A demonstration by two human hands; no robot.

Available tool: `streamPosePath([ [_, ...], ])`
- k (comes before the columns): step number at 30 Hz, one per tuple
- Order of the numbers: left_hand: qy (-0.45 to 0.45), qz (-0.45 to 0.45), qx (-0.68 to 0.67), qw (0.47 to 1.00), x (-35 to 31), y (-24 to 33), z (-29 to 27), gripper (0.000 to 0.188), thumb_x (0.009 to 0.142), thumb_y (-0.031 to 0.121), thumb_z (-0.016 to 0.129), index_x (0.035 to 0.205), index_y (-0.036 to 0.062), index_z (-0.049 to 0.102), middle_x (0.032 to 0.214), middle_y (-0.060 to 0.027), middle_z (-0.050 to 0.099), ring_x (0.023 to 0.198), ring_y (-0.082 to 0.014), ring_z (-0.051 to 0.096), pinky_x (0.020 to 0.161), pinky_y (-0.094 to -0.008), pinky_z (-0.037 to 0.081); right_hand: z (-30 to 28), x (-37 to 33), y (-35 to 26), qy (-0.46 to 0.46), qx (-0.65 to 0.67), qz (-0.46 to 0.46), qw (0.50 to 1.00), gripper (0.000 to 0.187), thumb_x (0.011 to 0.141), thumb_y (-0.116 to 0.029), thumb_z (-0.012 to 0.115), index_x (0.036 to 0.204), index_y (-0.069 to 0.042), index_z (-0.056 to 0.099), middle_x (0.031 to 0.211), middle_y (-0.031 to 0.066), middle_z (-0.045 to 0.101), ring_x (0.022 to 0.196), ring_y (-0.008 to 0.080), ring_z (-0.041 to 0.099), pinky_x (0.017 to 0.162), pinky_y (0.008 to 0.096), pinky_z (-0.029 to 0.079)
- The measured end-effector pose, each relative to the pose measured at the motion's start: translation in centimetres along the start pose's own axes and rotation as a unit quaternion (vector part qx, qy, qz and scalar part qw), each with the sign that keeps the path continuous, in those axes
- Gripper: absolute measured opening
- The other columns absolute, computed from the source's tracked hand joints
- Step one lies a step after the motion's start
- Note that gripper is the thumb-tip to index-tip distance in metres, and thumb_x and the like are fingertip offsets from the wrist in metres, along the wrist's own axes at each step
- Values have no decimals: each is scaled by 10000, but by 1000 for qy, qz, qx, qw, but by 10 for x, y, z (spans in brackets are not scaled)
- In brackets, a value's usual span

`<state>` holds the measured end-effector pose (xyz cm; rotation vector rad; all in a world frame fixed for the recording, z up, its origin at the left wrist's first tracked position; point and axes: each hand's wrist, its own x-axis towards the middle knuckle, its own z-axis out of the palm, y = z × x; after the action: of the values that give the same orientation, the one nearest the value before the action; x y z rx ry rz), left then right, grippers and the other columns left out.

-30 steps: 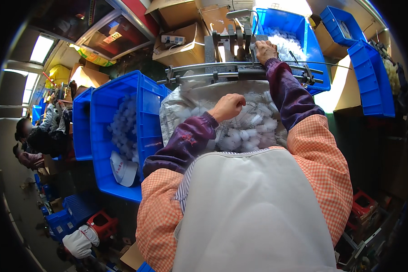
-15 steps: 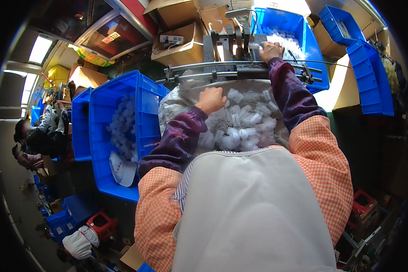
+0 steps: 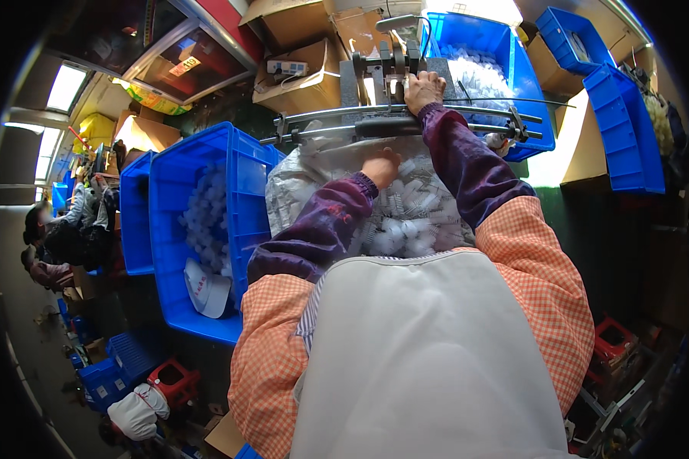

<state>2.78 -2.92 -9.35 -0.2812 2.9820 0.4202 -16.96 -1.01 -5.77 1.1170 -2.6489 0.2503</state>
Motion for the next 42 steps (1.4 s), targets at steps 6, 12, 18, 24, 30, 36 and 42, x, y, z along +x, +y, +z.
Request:
streamPosePath([
  [6, 50, 26, -48, 997, -10, -8, -4, 119, 730, 70, 528, 777, 47, 635, 902, -202, 573, 808, -344, 590, 668, -403, 487, -7, -4, 18, -1, -10, -10, 1000, 252, 760, -273, 514, 952, -140, 609, 999, 76, 554, 1019, 267, 462, 857, 433, 299],
  [12, 192, 140, -152, 959, -20, 1, -36, 134, 760, 93, 580, 868, 86, 659, 919, -95, 590, 865, -271, 541, 758, -347, 433, -9, -2, 61, -30, -16, -13, 999, 288, 774, -272, 503, 1003, -130, 603, 1056, 81, 550, 1017, 271, 511, 881, 426, 307],
  [18, 202, 183, -202, 941, -23, 8, -45, 125, 791, 135, 606, 902, 110, 658, 894, -69, 586, 820, -241, 549, 737, -332, 437, -12, 20, 78, -123, -8, -10, 992, 262, 812, -190, 439, 1034, -125, 562, 1042, 140, 593, 994, 265, 570, 871, 434, 351],
  [24, 188, 165, -260, 933, -25, 17, -49, 147, 838, 172, 576, 966, 118, 623, 847, -84, 564, 731, -258, 571, 616, -328, 464, -39, 28, 116, -34, -75, 138, 987, 361, 789, -266, 537, 1125, -139, 501, 1069, 109, 576, 963, 283, 587, 872, 446, 351],
  [30, 191, 115, -230, 947, -22, 25, -42, 138, 842, 170, 562, 921, 57, 554, 848, -115, 566, 768, -306, 580, 618, -350, 460, -71, -48, 88, -65, 314, -106, 941, 286, 834, -247, 536, 1036, -53, 599, 942, 143, 615, 841, 277, 597, 731, 358, 463],
  [36, 190, 85, -294, 933, -22, 29, -50, 222, 809, 223, 602, 858, 29, 505, 751, -165, 566, 722, -348, 577, 606, -388, 448, -98, -112, 28, -314, 455, -161, 818, 249, 852, -146, 518, 1066, -29, 571, 834, 135, 614, 727, 199, 583, 676, 313, 452],
  [42, 172, 30, -282, 943, -30, 24, -56, 297, 763, 256, 675, 868, 31, 513, 728, -165, 585, 670, -304, 595, 587, -348, 453, -84, -118, 27, -257, 445, -210, 832, 197, 836, -142, 542, 967, -14, 616, 809, 137, 613, 740, 235, 585, 677, 305, 451],
])
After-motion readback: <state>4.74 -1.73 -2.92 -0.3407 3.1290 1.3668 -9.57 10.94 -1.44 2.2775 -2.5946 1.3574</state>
